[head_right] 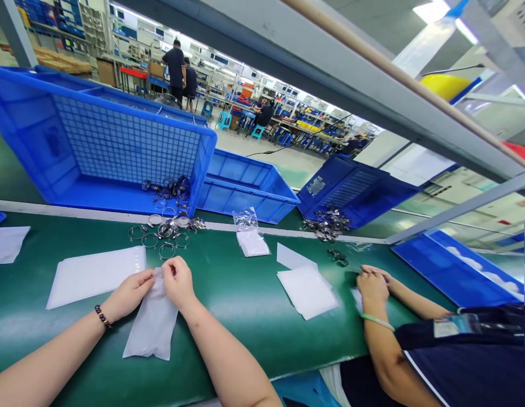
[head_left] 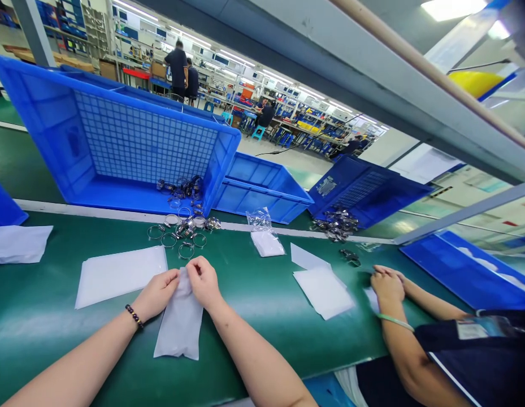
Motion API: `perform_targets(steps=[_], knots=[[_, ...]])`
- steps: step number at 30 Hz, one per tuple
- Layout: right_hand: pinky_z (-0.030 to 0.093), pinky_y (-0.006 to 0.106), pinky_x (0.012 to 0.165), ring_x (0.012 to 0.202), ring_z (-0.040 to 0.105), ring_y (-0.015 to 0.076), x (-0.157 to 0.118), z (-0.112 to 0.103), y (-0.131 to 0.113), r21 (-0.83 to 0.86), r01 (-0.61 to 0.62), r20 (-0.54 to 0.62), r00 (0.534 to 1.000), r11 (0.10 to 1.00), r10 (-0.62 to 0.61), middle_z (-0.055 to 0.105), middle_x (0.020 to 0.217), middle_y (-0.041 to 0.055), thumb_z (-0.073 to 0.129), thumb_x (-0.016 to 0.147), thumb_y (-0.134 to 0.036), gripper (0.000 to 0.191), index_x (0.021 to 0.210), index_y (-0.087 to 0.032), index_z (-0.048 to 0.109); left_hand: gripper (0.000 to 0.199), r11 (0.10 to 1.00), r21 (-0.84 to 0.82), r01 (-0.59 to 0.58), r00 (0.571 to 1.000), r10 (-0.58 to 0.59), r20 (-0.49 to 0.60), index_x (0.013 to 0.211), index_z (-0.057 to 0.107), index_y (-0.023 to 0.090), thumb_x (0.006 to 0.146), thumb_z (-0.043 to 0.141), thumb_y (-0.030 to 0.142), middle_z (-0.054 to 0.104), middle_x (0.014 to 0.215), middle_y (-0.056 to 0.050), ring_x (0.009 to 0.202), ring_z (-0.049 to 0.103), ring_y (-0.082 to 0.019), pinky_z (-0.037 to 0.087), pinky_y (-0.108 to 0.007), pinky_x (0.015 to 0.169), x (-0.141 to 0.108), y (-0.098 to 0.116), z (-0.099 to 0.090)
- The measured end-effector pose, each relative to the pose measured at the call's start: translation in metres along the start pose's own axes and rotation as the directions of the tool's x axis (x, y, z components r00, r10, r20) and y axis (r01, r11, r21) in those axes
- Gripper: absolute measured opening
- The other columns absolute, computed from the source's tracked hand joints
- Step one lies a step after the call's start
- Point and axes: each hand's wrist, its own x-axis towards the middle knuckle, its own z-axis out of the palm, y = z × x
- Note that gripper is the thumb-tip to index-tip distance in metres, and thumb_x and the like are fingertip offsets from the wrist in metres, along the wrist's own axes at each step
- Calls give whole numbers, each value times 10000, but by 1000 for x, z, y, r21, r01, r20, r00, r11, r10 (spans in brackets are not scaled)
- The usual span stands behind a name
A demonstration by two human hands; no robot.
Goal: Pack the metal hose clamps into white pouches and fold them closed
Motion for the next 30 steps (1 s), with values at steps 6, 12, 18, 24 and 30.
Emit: perform_targets(steps=[6, 12, 18, 24, 30], knots=[[371, 218, 517, 531, 417, 104, 35, -42, 38, 110, -277, -208, 933, 955, 295, 492, 589, -13, 452, 768, -388, 257, 748, -153, 556, 291, 942, -299, 153, 988, -136, 75, 956, 545, 174, 804, 412, 384, 567, 677, 14, 602, 521, -149, 393, -227, 550, 2, -6, 1], [370, 232, 523, 548, 445, 125, 75, -72, 77, -38, -302, -273, 920, 953, 281, 540, 602, 8, 445, 742, -387, 294, 717, -145, 609, 291, 933, -302, 197, 979, -201, 17, 975, 560, 192, 782, 445, 376, 540, 580, 36, 494, 448, -122, 325, -190, 457, 3, -12, 2], [401, 292, 727, 763, 529, 177, 96, -78, 95, -220, -228, -232, 956, 948, 176, 611, 805, 51, 521, 696, -348, 231, 692, -168, 665, 294, 932, -288, 221, 975, -219, 39, 986, 556, 201, 785, 438, 379, 532, 567, 39, 484, 435, -122, 314, -189, 447, 3, -8, 1], [360, 357, 811, 865, 497, 228, 105, -83, 106, -317, -231, -262, 954, 920, 149, 607, 818, 63, 613, 628, -341, 189, 713, -185, 678, 298, 925, -294, 242, 970, -235, 60, 993, 552, 200, 789, 431, 380, 527, 570, 40, 481, 436, -123, 310, -193, 451, 3, -5, 0], [321, 414, 862, 959, 452, 267, 110, -95, 98, -276, -279, -455, 881, 920, 130, 571, 953, 156, 527, 717, -364, 389, 982, -87, 593, 273, 925, -302, 232, 973, -224, 63, 947, 530, 189, 795, 431, 394, 515, 585, 40, 495, 431, -119, 298, -197, 464, 4, -5, -1]])
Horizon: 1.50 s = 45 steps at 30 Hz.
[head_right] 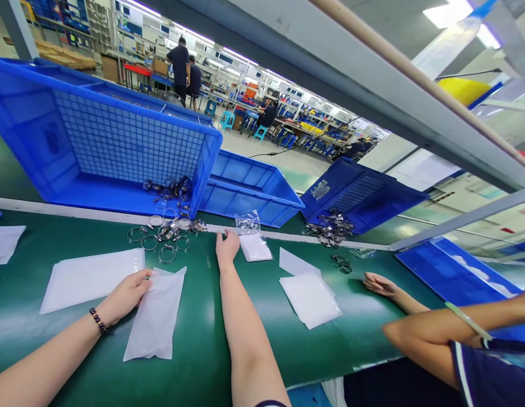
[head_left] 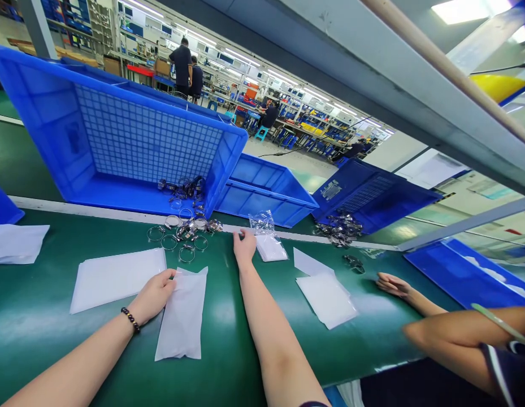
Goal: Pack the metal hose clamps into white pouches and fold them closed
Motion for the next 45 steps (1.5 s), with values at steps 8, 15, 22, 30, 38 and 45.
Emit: perform_targets(steps=[8, 15, 22, 30, 38, 45], knots=[[415, 245, 476, 536, 541, 130, -59, -38, -29, 193, -144, 360, 930, 970, 66, 638, 769, 78, 477, 772, -465, 382, 885, -126, 615, 246, 989, 79, -128, 990, 132, -42, 690, 447, 184, 788, 480, 406, 368, 492, 86, 467, 320, -77, 258, -184, 482, -2, 7, -5], [340, 166, 281, 364, 532, 76, -131, -43, -53, 154, -605, 901, 411, 781, 141, 676, 845, 80, 678, 621, -365, 392, 922, -124, 606, 231, 997, -38, -73, 982, 66, -175, 721, 488, 180, 716, 550, 403, 448, 532, 71, 397, 332, -52, 271, -171, 381, -3, 19, -9], [316, 133, 274, 340, 515, 92, -141, -21, -56, 223, -674, 854, 484, 704, 193, 545, 417, -35, 702, 569, -340, 285, 678, -143, 528, 363, 941, -329, 76, 993, -101, -62, 847, 474, 201, 633, 669, 421, 525, 644, 50, 625, 537, -117, 520, -259, 531, -9, 28, -7], [286, 126, 248, 320, 517, 105, -139, -28, -58, 246, -634, 828, 531, 733, 182, 516, 377, -50, 696, 583, -349, 287, 671, -146, 512, 230, 992, -3, 127, 992, -127, 6, 769, 551, 139, 630, 628, 304, 597, 671, -16, 502, 510, -107, 413, -192, 366, -6, 19, -10], [523, 239, 507, 601, 661, 182, -139, -35, -64, 316, -696, 834, 527, 645, 160, 623, 585, 23, 759, 553, -380, 396, 735, -141, 502, 241, 949, -291, 117, 990, -135, -42, 603, 440, 165, 535, 668, 204, 473, 586, 69, 575, 492, -76, 490, -256, 645, -5, 20, -10], [504, 269, 656, 792, 638, 184, -137, -46, -60, 346, -592, 866, 501, 727, -4, 639, 782, 37, 731, 597, -311, 308, 806, -143, 581, 138, 996, -81, -27, 981, 42, 187, 749, 555, 152, 625, 585, 204, 601, 751, 8, 747, 551, -144, 425, -249, 700, -5, 20, -21]])
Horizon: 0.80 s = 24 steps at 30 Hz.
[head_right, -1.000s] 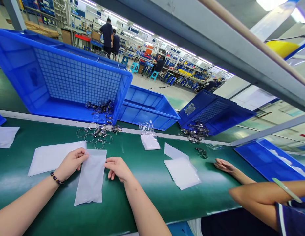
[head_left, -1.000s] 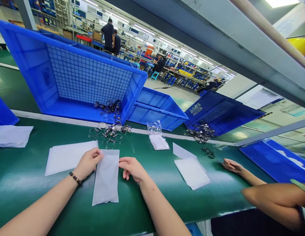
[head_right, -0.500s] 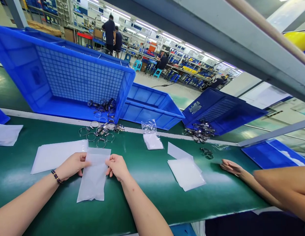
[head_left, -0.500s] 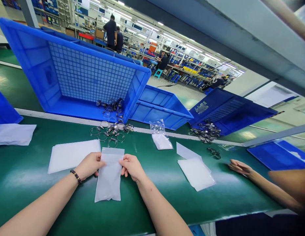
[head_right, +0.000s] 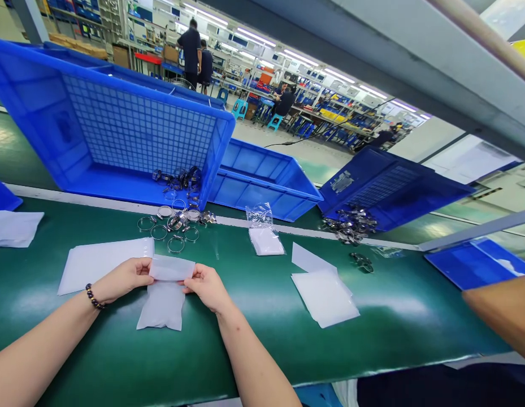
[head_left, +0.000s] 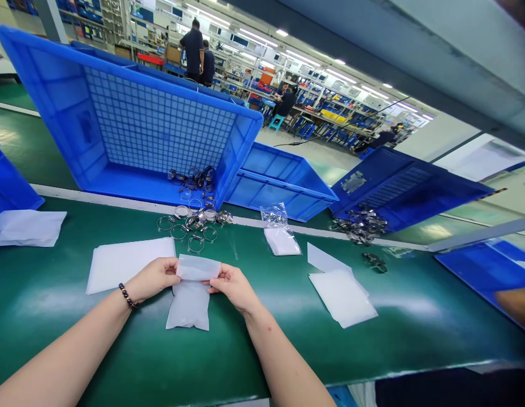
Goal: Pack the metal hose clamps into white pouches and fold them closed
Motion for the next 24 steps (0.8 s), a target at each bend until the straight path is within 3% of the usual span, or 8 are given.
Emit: perform_targets(steps=[3, 6, 12, 15, 18, 21, 24], knots=[[468, 278, 712, 765, 600, 150, -7, -7, -2, -126, 105, 132, 987, 986, -88, 620, 801, 16, 689, 650, -241, 190, 792, -157, 593, 145, 987, 160, -32, 991, 10, 137, 781, 584, 158, 651, 557, 215, 595, 798, 2, 787, 538, -155, 417, -259, 740, -5, 8, -8], [428, 242, 692, 773, 547, 122, -14, -14, -6, -375, 248, 263, 952, 893, -154, 578, 907, 17, 629, 689, -155, 58, 731, -169, 592, 69, 898, 427, -108, 984, 37, 172, 693, 582, 165, 653, 553, 213, 554, 903, -5, 791, 500, -138, 398, -231, 724, -13, 16, -14], [389, 196, 626, 726, 476, 82, -23, -17, -12, -648, 316, 346, 933, 694, -102, 448, 939, 3, 513, 676, -26, 190, 730, -187, 597, 88, 739, 660, -136, 979, -1, 202, 666, 581, 176, 666, 493, 183, 465, 868, -6, 746, 462, -124, 373, -214, 680, -21, 20, -11], [393, 192, 630, 694, 461, 71, -25, -16, -13, -685, 320, 364, 929, 655, -73, 420, 912, -5, 471, 675, -17, 241, 759, -199, 606, 57, 712, 695, -102, 982, -40, 185, 684, 523, 181, 663, 471, 171, 464, 734, 16, 646, 431, -115, 342, -207, 587, -21, 21, -10], [392, 189, 605, 644, 447, 62, -27, -16, -14, -701, 296, 356, 934, 649, -41, 428, 889, -9, 470, 662, -23, 278, 835, -207, 586, 24, 758, 650, -48, 987, -63, 147, 708, 443, 191, 688, 455, 189, 463, 635, 42, 583, 413, -106, 322, -203, 542, -23, 22, -12], [384, 186, 554, 600, 454, 63, -27, -19, -16, -696, 218, 327, 945, 684, 32, 473, 839, -19, 498, 656, -57, 311, 924, -212, 523, 54, 823, 567, 33, 983, -129, 131, 743, 399, 202, 732, 438, 239, 517, 636, 46, 532, 447, -100, 333, -205, 513, -24, 22, -16], [378, 176, 521, 579, 495, 68, -27, -22, -17, -641, 137, 355, 925, 755, 134, 525, 777, -32, 486, 646, -47, 362, 969, -209, 464, 91, 850, 513, 119, 965, -221, 141, 753, 381, 206, 733, 448, 265, 600, 668, 28, 481, 478, -99, 343, -209, 485, -25, 23, -16]])
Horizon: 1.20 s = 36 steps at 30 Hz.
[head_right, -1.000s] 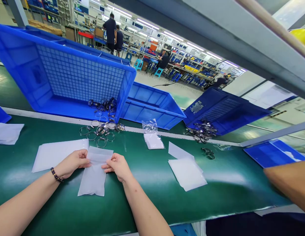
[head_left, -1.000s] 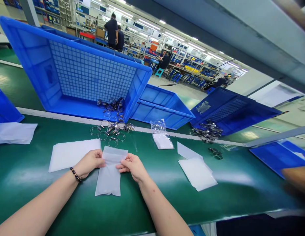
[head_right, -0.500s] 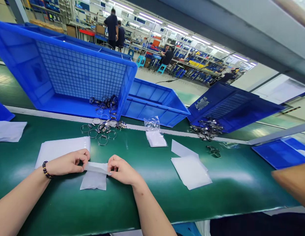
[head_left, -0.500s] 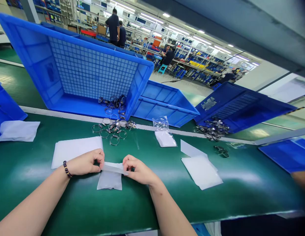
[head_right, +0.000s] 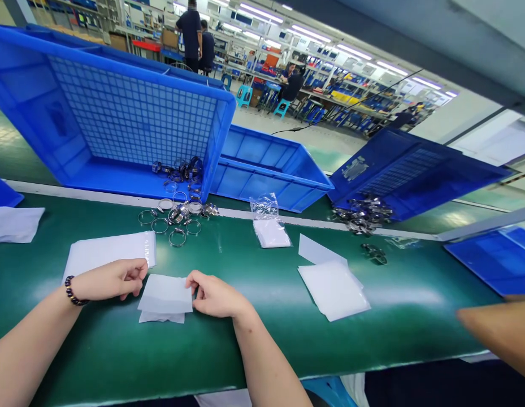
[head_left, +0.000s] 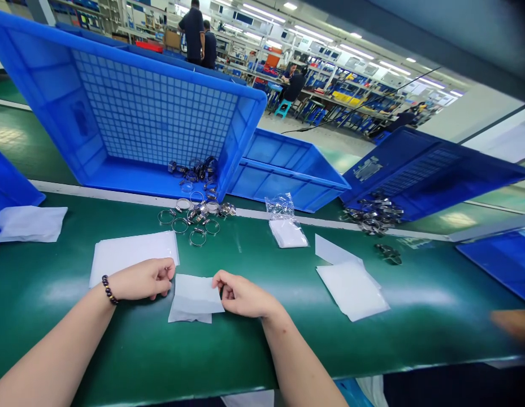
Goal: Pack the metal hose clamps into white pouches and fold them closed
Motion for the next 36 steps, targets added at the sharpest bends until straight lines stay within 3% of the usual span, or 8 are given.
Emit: perform_targets(steps=[4, 7, 10, 12, 16, 22, 25, 36], knots=[[418, 186, 563, 598, 560, 68, 0, -3, 4, 206, 16, 87, 996, 978, -34, 579, 805, -2, 397, 625, 4, 355, 922, -171, 479, 121, 997, -72, -12, 999, 15, 39, 690, 381, 194, 740, 451, 280, 652, 691, -4, 445, 490, -88, 360, -210, 485, -2, 6, 1], [427, 182, 528, 570, 584, 72, 0, -4, 7, 314, -11, 89, 996, 949, -18, 612, 813, 24, 403, 662, -31, 280, 886, -152, 518, 216, 994, -112, -13, 998, 6, -62, 730, 433, 187, 799, 419, 391, 656, 676, -14, 421, 488, -80, 343, -190, 446, -4, 13, 3], [417, 169, 441, 496, 584, 78, 2, -5, 6, 410, -42, 52, 998, 911, 22, 650, 792, 43, 464, 749, -167, 143, 874, -145, 530, 287, 983, -183, 22, 975, -62, -212, 958, 464, 207, 809, 405, 445, 645, 646, -4, 406, 488, -91, 272, -161, 360, -4, 20, 6], [407, 163, 386, 447, 577, 86, 4, -4, 4, 484, -59, 16, 998, 873, 59, 664, 756, 49, 519, 768, -300, 175, 844, -142, 525, 337, 962, -268, 48, 969, -110, -222, 1031, 457, 202, 803, 411, 445, 638, 619, -5, 386, 480, -93, 237, -152, 328, -3, 26, 10], [373, 148, 313, 378, 555, 90, 10, 6, -1, 634, -96, -62, 983, 768, 173, 667, 668, 41, 606, 694, -494, 369, 756, -151, 486, 344, 889, -453, 67, 964, -175, -201, 860, 512, 154, 762, 473, 481, 648, 639, -42, 364, 462, -67, 219, -142, 312, -3, 29, 22], [282, 121, 267, 297, 442, 56, 8, 30, 0, 766, 8, -204, 951, 642, 232, 536, 426, -66, 751, 535, -314, 366, 717, -157, 475, 237, 835, -550, 5, 961, -157, -229, 741, 521, 141, 665, 617, 344, 558, 490, 28, 339, 374, -31, 206, -137, 330, -8, 14, 37], [233, 116, 257, 277, 360, 33, 5, 37, 2, 761, 28, -218, 952, 648, 215, 469, 380, -112, 734, 527, -223, 348, 740, -168, 464, 246, 837, -548, -14, 968, -126, -216, 830, 509, 152, 651, 631, 270, 475, 447, 79, 353, 339, -31, 192, -141, 344, -10, 5, 41], [330, 131, 346, 368, 439, 47, 6, 39, 12, 651, -41, -153, 971, 758, 184, 529, 499, -119, 671, 572, -168, 422, 845, -209, 352, 344, 901, -429, -69, 991, 12, -134, 929, 359, 228, 662, 573, 196, 391, 570, 109, 489, 383, -63, 307, -168, 427, -8, -8, 44]])
